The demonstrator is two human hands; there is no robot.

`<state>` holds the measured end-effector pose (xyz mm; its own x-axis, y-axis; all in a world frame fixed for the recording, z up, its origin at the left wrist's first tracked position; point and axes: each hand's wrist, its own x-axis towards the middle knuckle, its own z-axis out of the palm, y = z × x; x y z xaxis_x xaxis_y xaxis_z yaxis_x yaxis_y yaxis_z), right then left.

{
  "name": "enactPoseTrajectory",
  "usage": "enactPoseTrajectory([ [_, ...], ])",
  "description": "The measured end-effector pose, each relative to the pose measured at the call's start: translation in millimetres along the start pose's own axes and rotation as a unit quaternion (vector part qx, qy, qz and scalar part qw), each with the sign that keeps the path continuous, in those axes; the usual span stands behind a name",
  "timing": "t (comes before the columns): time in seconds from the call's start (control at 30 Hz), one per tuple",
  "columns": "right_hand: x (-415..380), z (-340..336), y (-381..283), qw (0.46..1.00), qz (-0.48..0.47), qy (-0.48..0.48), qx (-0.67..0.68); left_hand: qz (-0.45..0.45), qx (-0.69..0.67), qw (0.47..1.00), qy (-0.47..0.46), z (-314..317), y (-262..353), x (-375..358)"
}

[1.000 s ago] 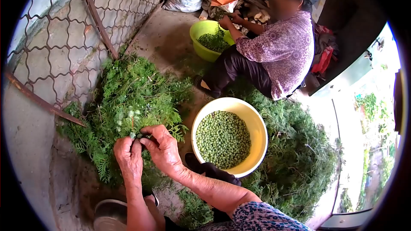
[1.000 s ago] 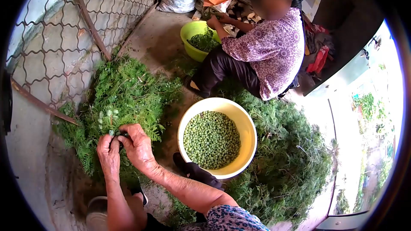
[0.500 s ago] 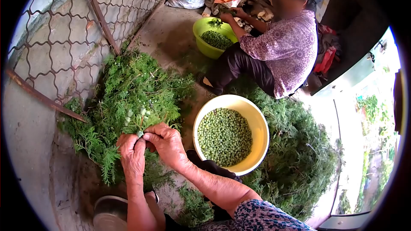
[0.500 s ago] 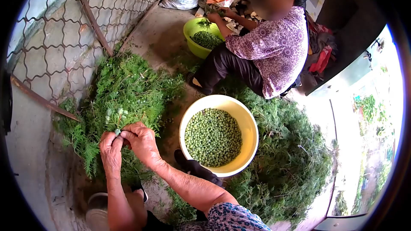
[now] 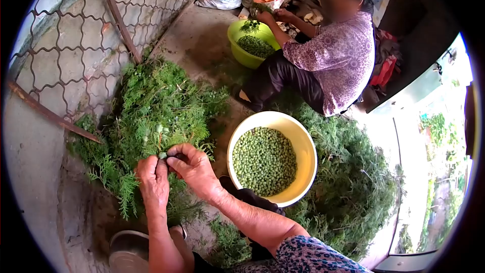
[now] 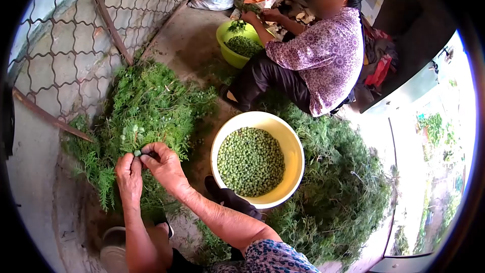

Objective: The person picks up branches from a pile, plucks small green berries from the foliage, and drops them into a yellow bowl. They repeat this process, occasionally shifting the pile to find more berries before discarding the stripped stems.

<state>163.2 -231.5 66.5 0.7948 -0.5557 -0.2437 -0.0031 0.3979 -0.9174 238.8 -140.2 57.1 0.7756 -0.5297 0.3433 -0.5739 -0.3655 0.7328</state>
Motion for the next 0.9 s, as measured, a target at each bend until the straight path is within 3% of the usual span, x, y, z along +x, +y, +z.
enactPoseTrajectory([
  [0.07, 1.7, 2.8, 10.4, 0.997, -0.068, 0.026, 0.012, 0.046, 0.03, 0.998, 0.017, 1.1, 2.5, -0.9],
  [0.1, 2.8, -0.5, 13.1, 0.995, -0.08, 0.023, -0.053, 0.091, 0.059, 0.993, 0.034, 1.7, 3.5, -1.9],
  [0.2, -0.9, -0.3, 5.8, 0.998, -0.049, 0.028, -0.039, 0.084, 0.107, 0.991, -0.014, 1.7, -2.2, -5.3],
  [0.43, -1.8, 0.3, 4.5, 0.992, -0.067, 0.034, -0.097, 0.111, 0.081, 0.99, -0.005, 0.0, 7.4, -2.7],
  [0.5, -7.3, 1.2, -10.5, 0.996, 0.002, 0.037, -0.078, 0.106, 0.065, 0.992, -0.012, -0.1, 8.5, -1.4],
  [0.67, -9.6, 3.0, -9.9, 0.999, 0.003, 0.05, 0.009, 0.041, 0.026, 0.998, -0.043, -3.8, 8.1, -0.7],
  [0.77, -5.1, -4.2, -8.5, 0.998, 0.045, 0.028, 0.029, 0.103, -0.012, 0.995, 0.005, -6.8, 8.1, -0.5],
  [0.8, -5.4, -7.3, -11.6, 0.997, 0.063, 0.013, 0.051, 0.073, -0.07, 0.995, -0.012, -8.2, 3.3, 0.8],
  [0.87, -4.2, -4.4, -9.8, 0.994, 0.012, 0.004, 0.111, -0.039, -0.15, 0.988, -0.005, -3.5, -2.2, -0.3],
  [0.9, -4.0, -3.3, -13.0, 0.992, 0.019, 0.004, 0.123, -0.042, -0.142, 0.989, -0.001, -6.8, -2.7, 1.1],
])
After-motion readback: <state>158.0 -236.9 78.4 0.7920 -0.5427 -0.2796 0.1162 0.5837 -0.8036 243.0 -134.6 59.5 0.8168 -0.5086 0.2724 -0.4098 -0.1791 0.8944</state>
